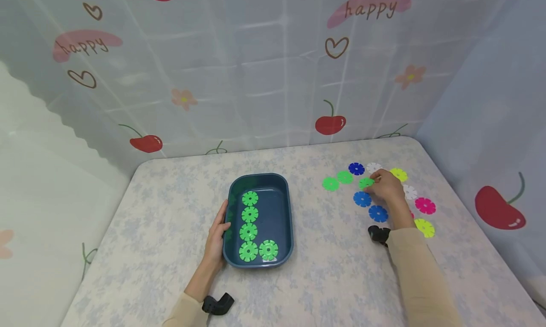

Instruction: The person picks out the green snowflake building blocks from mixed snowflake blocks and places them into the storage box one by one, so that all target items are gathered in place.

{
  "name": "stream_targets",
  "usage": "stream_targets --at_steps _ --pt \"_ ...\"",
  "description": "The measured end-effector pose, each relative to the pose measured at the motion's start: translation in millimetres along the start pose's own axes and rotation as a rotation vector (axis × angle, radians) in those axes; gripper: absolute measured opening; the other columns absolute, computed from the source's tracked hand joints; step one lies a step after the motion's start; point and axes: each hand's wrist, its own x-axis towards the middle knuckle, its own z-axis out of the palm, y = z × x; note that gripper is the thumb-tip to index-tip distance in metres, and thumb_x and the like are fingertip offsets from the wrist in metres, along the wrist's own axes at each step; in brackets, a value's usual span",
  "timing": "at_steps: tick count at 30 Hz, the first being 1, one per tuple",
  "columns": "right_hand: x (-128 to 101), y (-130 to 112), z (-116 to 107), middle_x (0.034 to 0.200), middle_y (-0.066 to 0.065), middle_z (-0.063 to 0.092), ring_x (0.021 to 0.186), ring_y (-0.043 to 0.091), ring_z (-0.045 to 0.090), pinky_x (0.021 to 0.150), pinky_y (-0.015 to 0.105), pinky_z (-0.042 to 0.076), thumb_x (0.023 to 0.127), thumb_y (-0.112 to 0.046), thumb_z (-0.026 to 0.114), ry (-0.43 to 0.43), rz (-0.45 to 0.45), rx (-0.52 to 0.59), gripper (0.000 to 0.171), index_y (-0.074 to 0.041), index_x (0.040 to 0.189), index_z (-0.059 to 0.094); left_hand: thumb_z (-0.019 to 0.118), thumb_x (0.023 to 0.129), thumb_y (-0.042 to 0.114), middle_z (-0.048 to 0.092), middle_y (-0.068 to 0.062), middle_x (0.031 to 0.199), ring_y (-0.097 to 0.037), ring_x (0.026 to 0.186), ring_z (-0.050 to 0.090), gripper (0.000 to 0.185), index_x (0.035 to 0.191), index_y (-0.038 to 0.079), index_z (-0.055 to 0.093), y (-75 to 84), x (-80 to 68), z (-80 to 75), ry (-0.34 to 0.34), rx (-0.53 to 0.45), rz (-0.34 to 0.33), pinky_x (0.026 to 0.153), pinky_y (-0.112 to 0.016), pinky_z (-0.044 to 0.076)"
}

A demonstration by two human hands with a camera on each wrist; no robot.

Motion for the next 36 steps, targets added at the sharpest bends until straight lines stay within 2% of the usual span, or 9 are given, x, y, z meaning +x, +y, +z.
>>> stream_targets --at_steps 6,11,15,20,22,25,29,31,36 --pt "-5 -3 -2 0.115 0.028 0.05 0.101 0.043 0.048 0.078 0.053 0.044 0.086 -0.02 0.071 0.026 0.027 -0.022 0.048 0.004 0.122 0.051 0.036 0.097 0.008 0.013 0.003 0.165 -0.021 0.153 0.005 0.064 0.157 0.026 0.024 -1.0 -1.8 -0.2 -0.007 -0.014 0.0 0.121 -0.049 0.009" --pt "-3 -2 -3 0.115 0.029 0.052 0.1 0.042 0.05 0.082 0.052 0.047 0.088 -0.012 0.066 0.029 0.027 -0.009 0.04 0.005 0.122 0.053 0.036 0.097 0.008 0.013 0.004 0.165 -0.02 0.153 0.005 0.064 0.157 0.026 0.024 -1.0 -2.3 0.3 -0.01 -0.022 -0.001 0.122 -0.048 0.009" --pt "-1 0 -7 0.11 0.029 0.055 0.091 0.035 0.054 0.073 0.04 0.05 0.09 -0.006 0.061 0.024 -0.019 0.013 0.036 0.008 0.122 0.055 0.036 0.097 0.009 0.013 0.004 0.165 -0.02 0.153 0.006 0.064 0.157 0.026 0.023 -1.1 -2.0 0.9 -0.011 -0.019 -0.003 0.122 -0.048 0.009" --pt "1 0 -11 0.112 0.024 0.057 0.074 0.015 0.06 0.062 0.023 0.052 0.094 -0.008 0.059 0.046 0.031 0.17 0.041 0.006 0.131 0.054 0.036 0.097 0.01 0.014 0.004 0.165 -0.02 0.153 0.006 0.063 0.157 0.026 0.023 -0.9 -1.7 1.3 -0.006 -0.011 -0.002 0.122 -0.048 0.009" --pt "5 0 -12 0.113 0.02 0.057 0.072 0.01 0.061 0.062 0.019 0.053 0.094 -0.01 0.059 0.056 0.073 0.27 0.045 0.004 0.137 0.051 0.036 0.097 0.009 0.014 0.004 0.165 -0.02 0.153 0.006 0.063 0.157 0.026 0.023 -1.0 -1.0 0.9 -0.006 -0.013 -0.001 0.122 -0.049 0.009" --pt "14 3 -13 0.105 0.008 0.061 0.071 0.006 0.061 0.053 0.02 0.051 0.093 -0.014 0.06 0.074 0.116 0.386 0.047 -0.003 0.138 0.052 0.036 0.097 0.009 0.013 0.004 0.165 -0.02 0.153 0.006 0.063 0.157 0.027 0.023 -1.2 -0.4 0.5 -0.007 -0.014 -0.002 0.122 -0.049 0.009" --pt "23 7 -12 0.087 -0.007 0.062 0.07 0.004 0.065 0.044 0.024 0.046 0.091 -0.019 0.066 0.077 0.082 0.455 0.044 -0.009 0.133 0.056 0.035 0.097 0.009 0.013 0.004 0.165 -0.02 0.153 0.005 0.063 0.157 0.027 0.023 -1.0 0.1 0.2 -0.007 -0.013 0.001 0.122 -0.049 0.009" --pt "20 1 -11 0.083 -0.01 0.063 0.07 0.004 0.067 0.047 0.024 0.047 0.091 -0.022 0.068 0.071 0.055 0.476 0.042 -0.011 0.131 0.059 0.036 0.097 0.009 0.014 0.005 0.165 -0.02 0.153 0.006 0.063 0.157 0.026 0.023 -0.7 0.3 0.3 -0.007 -0.016 0.005 0.122 -0.049 0.009" --pt "-6 -36 -13 0.086 -0.007 0.059 0.073 0.001 0.07 0.059 0.023 0.051 0.094 -0.019 0.063 -0.023 -0.098 0.45 0.045 -0.002 0.135 0.054 0.036 0.097 0.009 0.013 0.005 0.164 -0.019 0.153 0.005 0.063 0.157 0.026 0.023 -0.6 0.4 0.3 -0.01 -0.021 0.007 0.122 -0.048 0.008"
